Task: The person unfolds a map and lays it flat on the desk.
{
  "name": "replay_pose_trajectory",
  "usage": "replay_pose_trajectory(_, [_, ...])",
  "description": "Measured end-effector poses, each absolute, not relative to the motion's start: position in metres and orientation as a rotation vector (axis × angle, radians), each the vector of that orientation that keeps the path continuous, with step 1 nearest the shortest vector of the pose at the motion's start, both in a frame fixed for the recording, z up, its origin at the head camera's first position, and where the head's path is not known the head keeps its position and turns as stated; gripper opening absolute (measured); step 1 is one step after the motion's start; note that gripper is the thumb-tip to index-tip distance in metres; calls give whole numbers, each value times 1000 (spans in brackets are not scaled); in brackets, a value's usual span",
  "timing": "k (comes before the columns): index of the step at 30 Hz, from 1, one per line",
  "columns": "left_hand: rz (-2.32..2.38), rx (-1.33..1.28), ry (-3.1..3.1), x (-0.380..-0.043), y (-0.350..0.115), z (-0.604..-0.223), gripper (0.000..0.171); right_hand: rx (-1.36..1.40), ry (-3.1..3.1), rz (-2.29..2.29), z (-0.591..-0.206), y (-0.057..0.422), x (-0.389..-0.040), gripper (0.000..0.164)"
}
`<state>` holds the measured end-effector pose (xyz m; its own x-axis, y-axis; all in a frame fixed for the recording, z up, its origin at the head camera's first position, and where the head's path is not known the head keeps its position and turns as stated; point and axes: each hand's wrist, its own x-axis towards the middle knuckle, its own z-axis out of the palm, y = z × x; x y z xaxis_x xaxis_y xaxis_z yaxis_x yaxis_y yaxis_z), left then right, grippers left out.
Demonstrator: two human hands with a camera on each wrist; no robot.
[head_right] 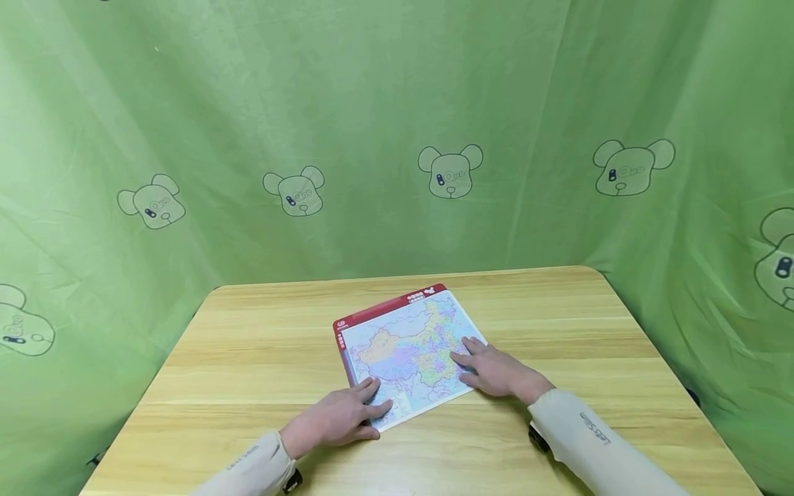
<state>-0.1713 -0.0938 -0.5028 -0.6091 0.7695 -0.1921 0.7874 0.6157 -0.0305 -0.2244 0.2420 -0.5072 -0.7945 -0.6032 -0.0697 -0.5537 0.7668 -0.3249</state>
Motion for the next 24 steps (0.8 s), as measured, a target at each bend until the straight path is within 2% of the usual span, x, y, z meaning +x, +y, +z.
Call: replay_pose_trajectory(24, [-261,1470,2682,-160,-68,-504,61,-889,2817,-369,-507,233,-244,50])
